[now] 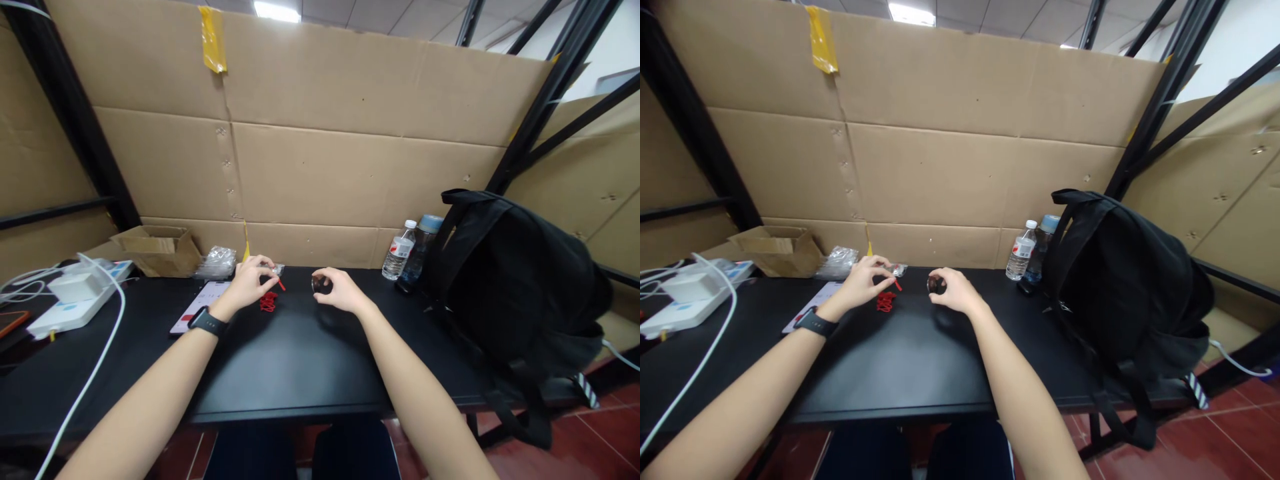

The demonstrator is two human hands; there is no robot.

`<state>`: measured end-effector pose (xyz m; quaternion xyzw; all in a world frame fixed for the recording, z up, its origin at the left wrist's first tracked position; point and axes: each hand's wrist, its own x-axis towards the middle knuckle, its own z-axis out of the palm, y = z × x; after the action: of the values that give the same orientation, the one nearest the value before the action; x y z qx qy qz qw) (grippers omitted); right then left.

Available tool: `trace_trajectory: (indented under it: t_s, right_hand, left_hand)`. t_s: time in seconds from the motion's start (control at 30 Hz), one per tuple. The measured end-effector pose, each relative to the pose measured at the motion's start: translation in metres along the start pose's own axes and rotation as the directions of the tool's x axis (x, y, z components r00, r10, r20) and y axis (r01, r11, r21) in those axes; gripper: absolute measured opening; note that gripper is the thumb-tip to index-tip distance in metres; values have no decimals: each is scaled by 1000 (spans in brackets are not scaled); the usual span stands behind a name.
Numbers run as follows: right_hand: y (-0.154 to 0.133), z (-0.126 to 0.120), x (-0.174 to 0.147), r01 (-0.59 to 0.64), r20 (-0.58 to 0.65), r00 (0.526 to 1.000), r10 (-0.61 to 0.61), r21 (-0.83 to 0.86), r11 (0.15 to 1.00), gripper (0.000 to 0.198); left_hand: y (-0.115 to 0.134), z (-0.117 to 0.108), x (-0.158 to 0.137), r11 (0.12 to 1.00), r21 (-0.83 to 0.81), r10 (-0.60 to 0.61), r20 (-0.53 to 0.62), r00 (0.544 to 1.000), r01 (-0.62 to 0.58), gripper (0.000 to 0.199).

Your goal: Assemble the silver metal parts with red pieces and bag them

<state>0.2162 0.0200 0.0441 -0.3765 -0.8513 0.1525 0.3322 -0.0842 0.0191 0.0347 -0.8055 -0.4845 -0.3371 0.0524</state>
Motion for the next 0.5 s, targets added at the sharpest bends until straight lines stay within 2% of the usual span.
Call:
trace_trajectory:
  t_s: [0.1, 0.2, 0.33, 0.5]
  right_hand:
    - [16, -20, -3, -83, 14, 996, 86, -142, 986, 44]
    - [34, -38, -8, -196, 38, 977, 212, -250, 948, 42]
    - [51, -53, -15, -333, 123, 918, 376, -273, 903, 40]
    - [56, -63, -21, -380, 215, 870, 443, -278, 882, 33]
  left_hand:
    - [-18, -3, -3, 1000, 22, 7, 153, 988, -11, 21]
    - [-26, -4, -6, 999, 42, -9, 219, 976, 0, 20]
    - [-29, -5, -7, 997, 81, -37, 271, 962, 15, 19]
    - [-31, -8, -8, 988, 145, -98, 337, 937, 52, 19]
